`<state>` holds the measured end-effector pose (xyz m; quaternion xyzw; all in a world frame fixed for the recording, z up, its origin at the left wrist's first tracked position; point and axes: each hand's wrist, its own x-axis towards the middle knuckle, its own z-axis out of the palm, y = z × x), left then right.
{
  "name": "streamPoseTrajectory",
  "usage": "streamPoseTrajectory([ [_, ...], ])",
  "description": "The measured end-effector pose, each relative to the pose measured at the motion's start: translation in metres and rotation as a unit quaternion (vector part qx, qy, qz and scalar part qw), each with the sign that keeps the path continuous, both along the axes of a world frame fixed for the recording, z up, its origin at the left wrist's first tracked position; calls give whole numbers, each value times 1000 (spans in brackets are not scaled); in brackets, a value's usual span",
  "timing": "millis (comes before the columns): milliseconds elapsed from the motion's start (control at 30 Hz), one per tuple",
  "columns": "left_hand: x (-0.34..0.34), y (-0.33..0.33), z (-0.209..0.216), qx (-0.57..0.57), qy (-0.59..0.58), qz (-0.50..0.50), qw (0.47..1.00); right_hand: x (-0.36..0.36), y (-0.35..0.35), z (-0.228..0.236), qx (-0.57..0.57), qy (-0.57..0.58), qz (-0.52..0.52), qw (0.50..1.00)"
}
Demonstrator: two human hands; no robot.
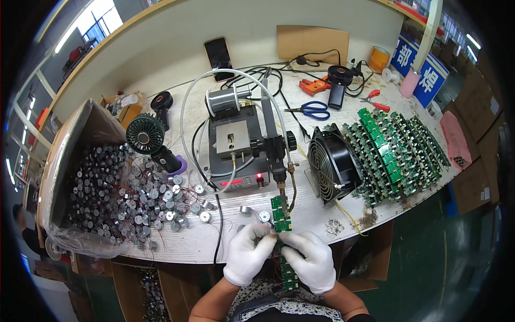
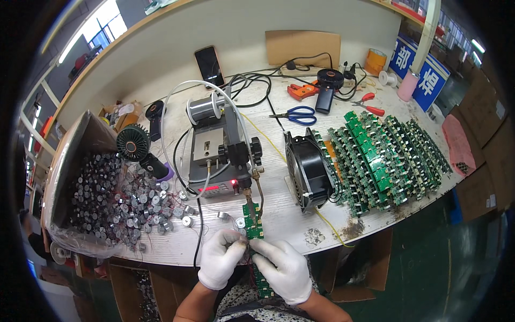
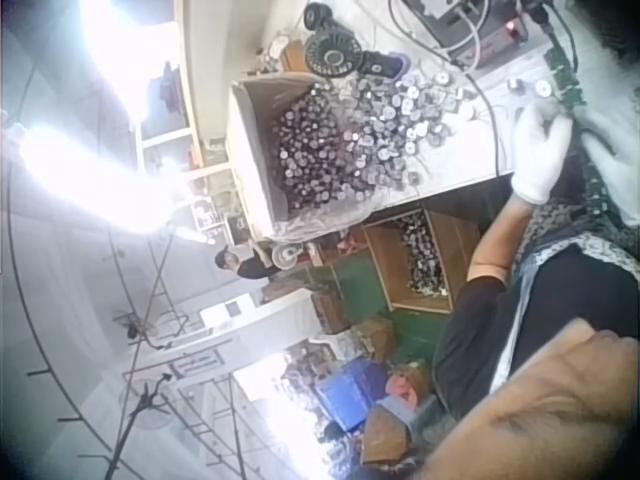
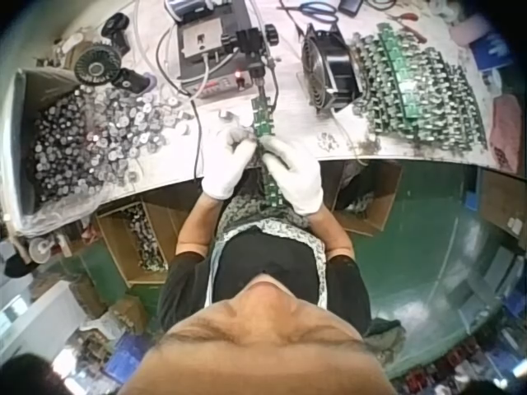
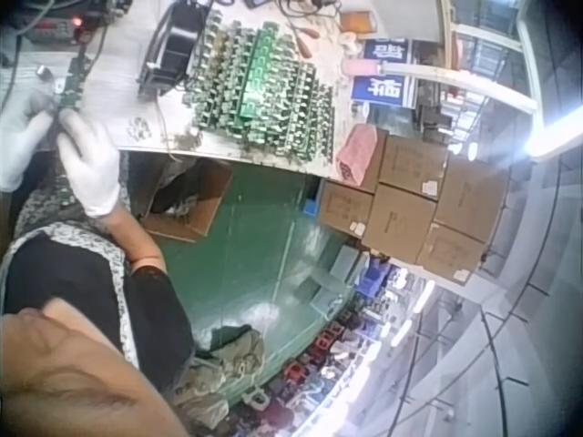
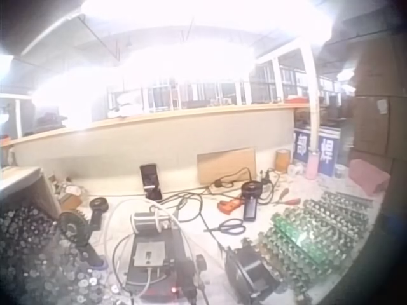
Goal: The person solders electronic components onto a printed circuit board using a soldering iron and solder wire.
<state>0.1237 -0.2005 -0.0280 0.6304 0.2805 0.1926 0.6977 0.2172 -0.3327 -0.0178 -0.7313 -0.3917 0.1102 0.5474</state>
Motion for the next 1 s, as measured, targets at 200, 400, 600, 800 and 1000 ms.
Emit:
streamPoseTrajectory([
  [200,0,1,2,-12,2,-5,1000,0,-1,-1,-4,-7,-1,1000],
  [400,1,2,1,-13,18,-3,1000,-2,-2,-2,1,-17,-18,1000],
  [600,0,3,-2,58,15,-10,998,-2,0,0,17,-26,-4,1000],
  [800,1,9,3,168,83,-94,978,-1,-2,-4,14,-2,3,1000],
  [1000,1,7,3,177,38,-49,982,1,-1,-4,16,-26,-1,1000],
])
